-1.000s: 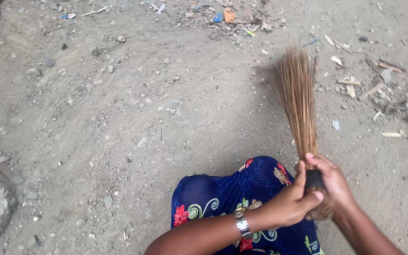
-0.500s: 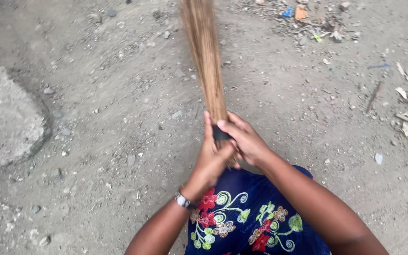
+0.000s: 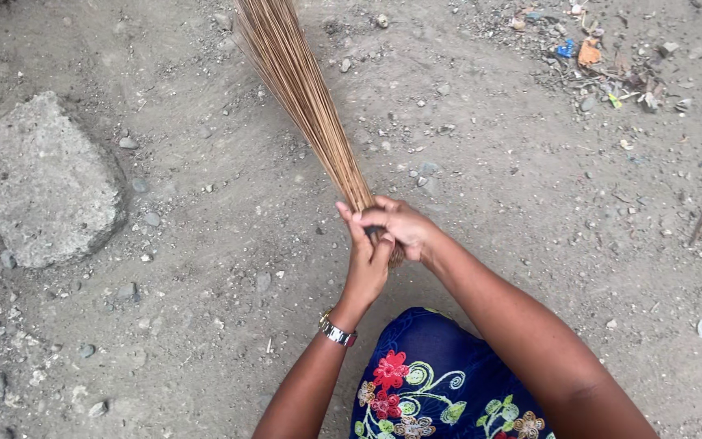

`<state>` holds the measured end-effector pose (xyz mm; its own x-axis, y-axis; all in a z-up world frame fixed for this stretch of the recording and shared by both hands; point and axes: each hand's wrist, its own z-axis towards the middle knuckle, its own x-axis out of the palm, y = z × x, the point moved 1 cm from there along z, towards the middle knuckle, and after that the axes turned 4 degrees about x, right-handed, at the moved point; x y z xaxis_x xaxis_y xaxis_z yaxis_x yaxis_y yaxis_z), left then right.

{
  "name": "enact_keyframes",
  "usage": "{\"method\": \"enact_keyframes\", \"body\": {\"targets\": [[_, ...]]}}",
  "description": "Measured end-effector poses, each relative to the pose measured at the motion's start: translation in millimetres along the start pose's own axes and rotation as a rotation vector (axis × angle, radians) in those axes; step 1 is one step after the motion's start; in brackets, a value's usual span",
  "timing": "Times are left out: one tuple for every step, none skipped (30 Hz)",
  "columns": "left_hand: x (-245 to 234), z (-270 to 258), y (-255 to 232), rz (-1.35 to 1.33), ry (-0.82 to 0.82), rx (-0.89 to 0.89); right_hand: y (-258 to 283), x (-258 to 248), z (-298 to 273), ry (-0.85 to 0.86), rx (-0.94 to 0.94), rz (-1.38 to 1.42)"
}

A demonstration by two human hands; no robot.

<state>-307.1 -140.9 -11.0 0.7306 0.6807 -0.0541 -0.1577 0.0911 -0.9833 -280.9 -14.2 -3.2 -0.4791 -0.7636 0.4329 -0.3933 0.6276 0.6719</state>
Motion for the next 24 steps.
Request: {"method": "enact_keyframes", "body": {"targets": [[-2.8, 4.0, 6.0, -0.017, -0.005, -0.034, 4.5, -2.7, 11.4, -0.004, -0.017, 0.031], [-5.8, 12.9, 10.6, -0.033, -0.011, -0.065, 8.2, -1.7, 21.2, -0.005, -0.035, 0.061], [-9.8, 22.2, 12.5, -0.049, -0.017, -0.097, 10.7, 2.7, 27.8, -0.028, -0.085, 0.051], [-13.6, 32.7, 11.7, -0.060, -0.015, -0.097, 17.4, 8.1, 33.7, -0.050, -0.138, 0.038], [-17.8, 43.2, 9.3, -0.072, -0.013, -0.098, 25.6, 15.3, 38.5, -0.072, -0.192, 0.025], [-23.5, 54.6, 6.7, -0.081, -0.014, -0.098, 34.1, 23.1, 42.7, -0.121, -0.180, 0.042], [-30.3, 68.4, 4.5, -0.032, 0.007, -0.081, 43.0, 29.5, 45.7, -0.170, -0.168, 0.058], [-37.7, 81.7, 2.7, 0.017, 0.027, -0.069, 50.6, 34.4, 48.7, -0.218, -0.153, 0.075], [-43.9, 95.0, 1.3, 0.067, 0.048, -0.057, 60.3, 37.0, 55.7, -0.211, -0.117, 0.074], [-49.7, 109.2, 0.0, 0.035, 0.017, -0.005, 72.0, 36.9, 67.7, -0.205, -0.084, 0.075], [-53.9, 122.7, -1.2, 0.003, -0.014, 0.048, 82.9, 34.4, 82.5, -0.198, -0.050, 0.076], [-56.3, 130.0, -2.8, -0.029, -0.040, 0.102, 93.0, 31.9, 101.0, -0.176, -0.145, 0.066], [-56.1, 132.3, -4.8, 0.100, -0.065, 0.108, 100.8, 30.8, 121.4, -0.153, -0.240, 0.057], [-54.2, 136.1, -7.7, 0.230, -0.090, 0.117, 107.9, 30.1, 140.1, -0.129, -0.339, 0.047], [-51.3, 139.2, -10.9, 0.361, -0.117, 0.125, 112.3, 28.9, 155.2, -0.169, -0.359, -0.037], [-46.5, 140.5, -13.5, 0.371, -0.145, 0.117, 116.3, 28.8, 167.8, -0.210, -0.380, -0.122], [-40.6, 139.4, -16.2, 0.381, -0.173, 0.109, 121.5, 30.2, 178.3, -0.250, -0.401, -0.206], [-39.3, 140.5, -18.2, 0.394, -0.209, 0.103, 130.6, 34.2, 189.0, -0.227, -0.378, -0.148], [-40.6, 141.9, -19.4, 0.370, -0.188, 0.115, 141.6, 38.1, 197.0, -0.203, -0.354, -0.091], [-41.5, 141.1, -20.2, 0.345, -0.172, 0.120, 152.4, 41.6, 202.8, -0.178, -0.321, -0.038], [-44.0, 140.7, -19.9, 0.320, -0.157, 0.125, 167.4, 43.5, 208.5, -0.236, -0.281, -0.040], [-45.5, 138.9, -18.1, 0.295, -0.138, 0.097, 184.1, 41.8, 212.1, -0.299, -0.242, -0.041], [-46.1, 137.0, -16.2, 0.270, -0.120, 0.070, 198.8, 39.4, 214.0, -0.362, -0.202, -0.043], [-48.2, 133.2, -15.5, 0.248, -0.097, 0.037, 209.3, 35.7, 212.7, -0.382, -0.145, 0.038]]}}
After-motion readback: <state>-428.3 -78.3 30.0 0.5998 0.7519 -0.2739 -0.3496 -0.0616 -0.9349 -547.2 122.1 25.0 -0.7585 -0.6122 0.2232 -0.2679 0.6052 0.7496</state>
